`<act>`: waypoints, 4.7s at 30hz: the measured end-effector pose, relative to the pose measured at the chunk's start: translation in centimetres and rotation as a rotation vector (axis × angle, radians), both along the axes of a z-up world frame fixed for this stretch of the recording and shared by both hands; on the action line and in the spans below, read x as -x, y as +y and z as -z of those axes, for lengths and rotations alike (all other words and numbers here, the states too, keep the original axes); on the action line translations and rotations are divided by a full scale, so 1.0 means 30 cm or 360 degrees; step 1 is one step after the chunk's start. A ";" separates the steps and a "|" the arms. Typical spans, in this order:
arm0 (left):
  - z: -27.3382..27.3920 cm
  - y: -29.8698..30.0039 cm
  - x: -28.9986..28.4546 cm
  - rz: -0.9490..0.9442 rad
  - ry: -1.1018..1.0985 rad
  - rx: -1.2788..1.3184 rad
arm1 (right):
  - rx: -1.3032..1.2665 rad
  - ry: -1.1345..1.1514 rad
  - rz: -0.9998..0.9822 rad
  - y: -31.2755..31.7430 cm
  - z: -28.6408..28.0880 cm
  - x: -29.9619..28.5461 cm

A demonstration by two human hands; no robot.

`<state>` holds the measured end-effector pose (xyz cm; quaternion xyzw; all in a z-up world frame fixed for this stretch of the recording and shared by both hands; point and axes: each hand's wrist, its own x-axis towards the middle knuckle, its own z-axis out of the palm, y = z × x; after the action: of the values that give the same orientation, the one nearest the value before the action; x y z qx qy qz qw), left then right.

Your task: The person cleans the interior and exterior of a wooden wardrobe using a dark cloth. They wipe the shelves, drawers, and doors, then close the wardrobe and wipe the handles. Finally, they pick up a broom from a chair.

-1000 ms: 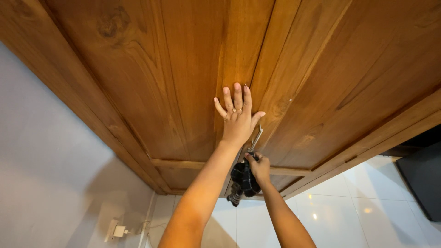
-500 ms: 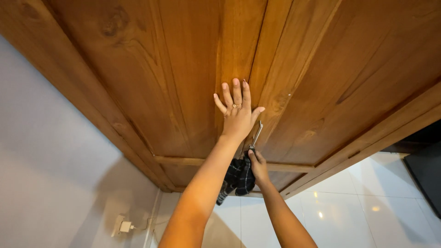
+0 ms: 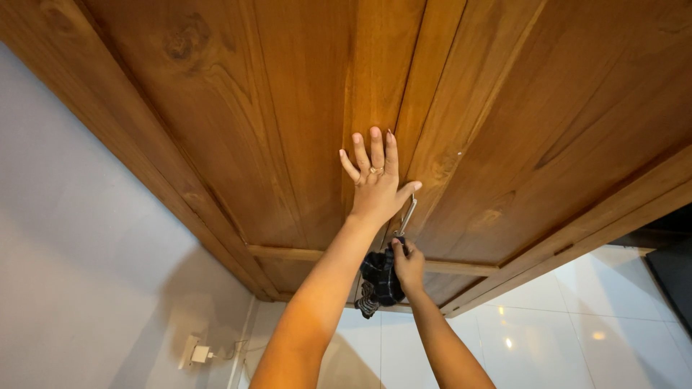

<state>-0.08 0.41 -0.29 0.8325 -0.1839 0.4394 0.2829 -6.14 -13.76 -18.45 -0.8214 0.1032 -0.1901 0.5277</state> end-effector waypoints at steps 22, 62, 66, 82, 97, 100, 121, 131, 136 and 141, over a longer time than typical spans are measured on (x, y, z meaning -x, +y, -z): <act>0.001 -0.007 0.001 -0.0069 -0.0039 -0.0003 | -0.1974 0.0463 -0.0472 -0.053 0.127 -0.080; -0.010 0.003 0.016 -0.0001 -0.0036 -0.0002 | 0.0061 -0.0069 -0.0051 -0.018 -0.005 -0.010; -0.009 0.001 0.010 -0.0038 -0.0010 -0.0029 | 0.0888 -0.0072 0.0153 0.033 -0.165 0.057; -0.014 0.005 0.014 -0.0036 0.0003 -0.0039 | 0.0544 -0.0065 -0.0284 -0.098 0.014 -0.025; -0.015 0.003 0.011 -0.0045 -0.0036 -0.0027 | 0.0401 -0.0319 -0.0028 -0.045 -0.083 -0.029; -0.019 0.012 0.022 -0.0032 -0.0004 -0.0030 | 0.0401 -0.0285 0.0021 -0.028 -0.112 -0.002; -0.108 0.015 0.240 0.0136 0.0202 -0.0002 | 0.0485 0.0121 0.0009 -0.034 -0.090 0.015; 0.066 -0.044 0.242 0.0492 0.0251 0.0396 | -0.0064 0.0053 -0.0205 -0.086 0.056 0.036; 0.051 -0.048 0.258 0.0819 0.0256 0.0669 | -0.1037 0.0200 -0.0453 -0.086 0.075 0.054; 0.035 -0.040 0.220 0.0995 0.0488 0.0766 | -0.0345 0.0128 -0.0209 -0.077 0.072 0.047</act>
<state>-6.70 -0.78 -1.35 0.7026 -0.2755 0.2340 0.6130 -7.54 -16.08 -20.61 -0.7716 0.0902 -0.1098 0.6201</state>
